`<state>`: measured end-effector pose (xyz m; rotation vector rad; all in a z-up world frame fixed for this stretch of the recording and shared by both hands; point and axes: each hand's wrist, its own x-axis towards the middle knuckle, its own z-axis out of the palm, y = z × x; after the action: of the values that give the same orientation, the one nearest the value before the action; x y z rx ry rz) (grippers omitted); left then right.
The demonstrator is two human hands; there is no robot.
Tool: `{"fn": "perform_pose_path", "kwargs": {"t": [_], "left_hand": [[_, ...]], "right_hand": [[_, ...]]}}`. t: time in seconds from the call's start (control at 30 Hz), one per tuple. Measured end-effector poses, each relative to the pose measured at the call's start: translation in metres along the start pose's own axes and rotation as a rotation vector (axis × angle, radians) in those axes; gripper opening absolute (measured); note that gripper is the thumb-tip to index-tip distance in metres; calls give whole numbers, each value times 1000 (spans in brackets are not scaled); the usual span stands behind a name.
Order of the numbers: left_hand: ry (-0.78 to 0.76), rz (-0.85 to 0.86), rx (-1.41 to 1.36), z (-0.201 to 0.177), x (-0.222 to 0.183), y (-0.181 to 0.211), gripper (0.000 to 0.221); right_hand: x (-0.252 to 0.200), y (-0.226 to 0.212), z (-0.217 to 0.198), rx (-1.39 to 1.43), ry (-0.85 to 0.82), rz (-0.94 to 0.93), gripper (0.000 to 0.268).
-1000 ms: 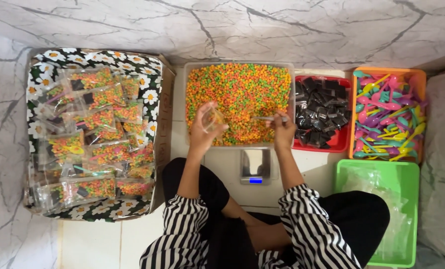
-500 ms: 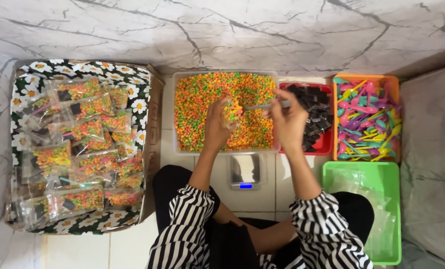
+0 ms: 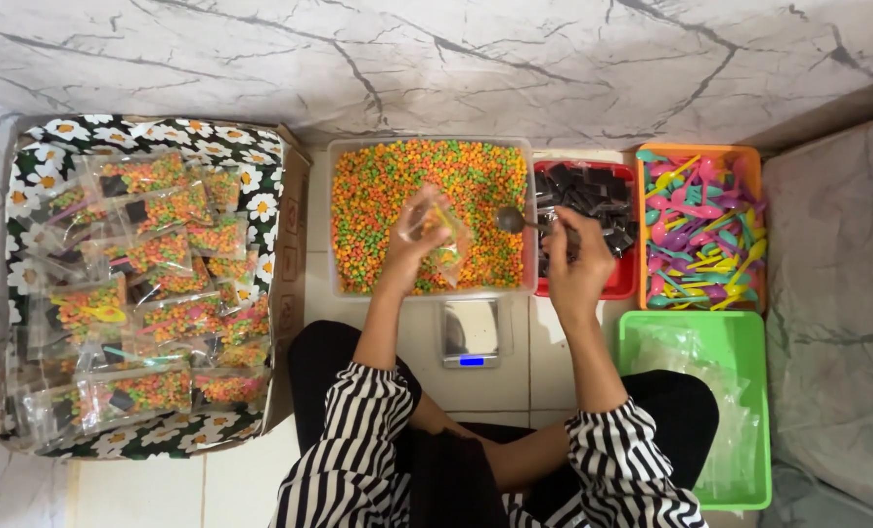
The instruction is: The person scoops small multicolored sweets from a bin into clear plastic packets, weighs each packet on a digital scale, and seals the packets by hand.
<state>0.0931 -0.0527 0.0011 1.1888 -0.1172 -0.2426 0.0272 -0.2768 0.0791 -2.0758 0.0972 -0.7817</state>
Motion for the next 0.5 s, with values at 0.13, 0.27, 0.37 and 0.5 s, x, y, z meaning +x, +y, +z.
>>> {"fn": "perform_pose_path", "kwargs": {"t": [0.13, 0.27, 0.37, 0.5], "left_hand": [[63, -13, -377, -1, -4, 17, 68], [120, -6, -539, 8, -16, 57, 36], [51, 52, -434, -15, -13, 32, 45], [-9, 34, -168, -36, -17, 5, 72]], "right_hand": [[-35, 62, 20, -140, -92, 3, 15], [-70, 100, 37, -146, -180, 197, 16], [-89, 127, 50, -118, -200, 398, 17], [-104, 143, 66, -38, -151, 684, 17]]}}
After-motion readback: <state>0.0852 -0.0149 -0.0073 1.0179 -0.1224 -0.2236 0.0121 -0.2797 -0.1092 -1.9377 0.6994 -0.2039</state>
